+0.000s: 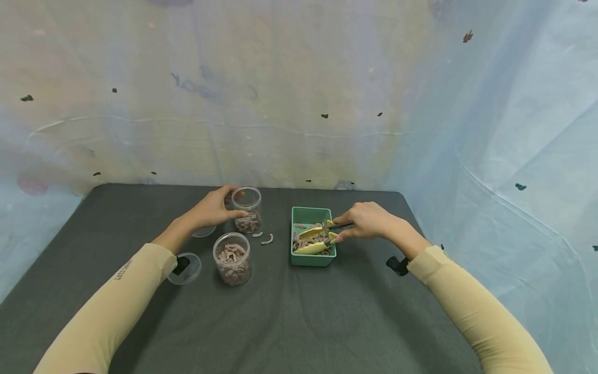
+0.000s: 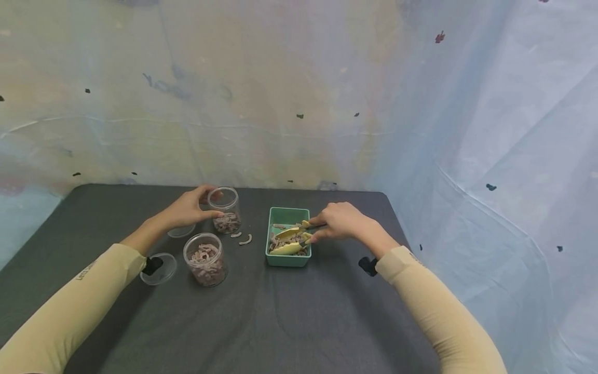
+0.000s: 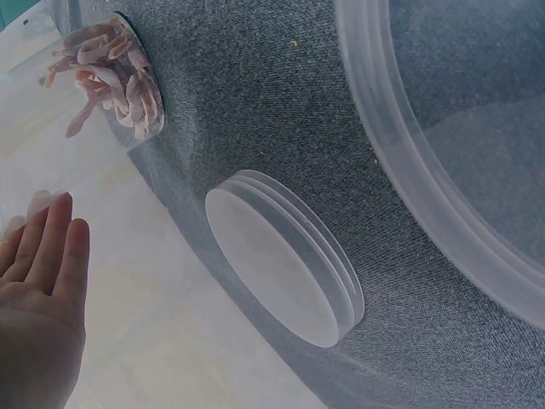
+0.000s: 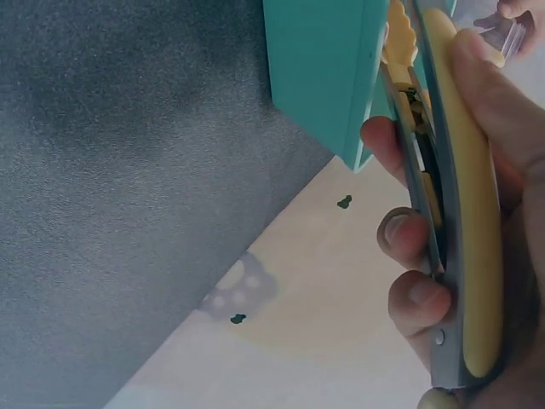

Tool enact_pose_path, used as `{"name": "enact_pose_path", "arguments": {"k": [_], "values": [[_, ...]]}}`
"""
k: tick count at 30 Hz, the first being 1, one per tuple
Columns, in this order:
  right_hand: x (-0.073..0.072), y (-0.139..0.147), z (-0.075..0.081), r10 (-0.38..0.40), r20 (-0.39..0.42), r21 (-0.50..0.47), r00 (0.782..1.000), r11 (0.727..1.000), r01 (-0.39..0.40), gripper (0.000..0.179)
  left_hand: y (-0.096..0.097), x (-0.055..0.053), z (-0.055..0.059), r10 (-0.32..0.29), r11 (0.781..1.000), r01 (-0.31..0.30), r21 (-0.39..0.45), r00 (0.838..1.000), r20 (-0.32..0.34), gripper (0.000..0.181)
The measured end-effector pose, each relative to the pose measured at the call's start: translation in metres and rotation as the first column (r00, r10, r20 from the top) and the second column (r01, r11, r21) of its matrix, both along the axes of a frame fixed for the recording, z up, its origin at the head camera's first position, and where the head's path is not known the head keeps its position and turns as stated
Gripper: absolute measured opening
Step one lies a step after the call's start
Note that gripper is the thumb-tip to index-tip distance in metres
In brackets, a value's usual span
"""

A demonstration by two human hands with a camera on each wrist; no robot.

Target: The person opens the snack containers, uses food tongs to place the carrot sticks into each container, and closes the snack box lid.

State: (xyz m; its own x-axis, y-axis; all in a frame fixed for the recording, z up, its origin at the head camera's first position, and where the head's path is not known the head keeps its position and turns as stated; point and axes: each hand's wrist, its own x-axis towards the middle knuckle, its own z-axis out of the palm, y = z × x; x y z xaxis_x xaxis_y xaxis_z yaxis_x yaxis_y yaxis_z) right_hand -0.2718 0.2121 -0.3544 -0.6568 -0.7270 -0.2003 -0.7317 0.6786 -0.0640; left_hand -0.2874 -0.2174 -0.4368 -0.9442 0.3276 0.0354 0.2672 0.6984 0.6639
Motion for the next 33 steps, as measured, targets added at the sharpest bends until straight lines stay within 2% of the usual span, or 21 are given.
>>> {"name": "enact_pose_path", "arguments": {"k": [16, 33], "values": [[0.006, 0.019, -0.005, -0.003, -0.025, -0.119, 1.0, 0.993, 0.0, 0.055, 0.004, 0.0, 0.004, -0.009, 1.0, 0.009, 0.012, 1.0, 0.01, 0.084], [0.013, 0.034, -0.006, -0.038, -0.08, -0.218, 0.996, 0.976, 0.02, 0.051, -0.001, -0.005, -0.001, 0.003, 1.0, -0.003, 0.011, 1.0, 0.021, 0.081]]}}
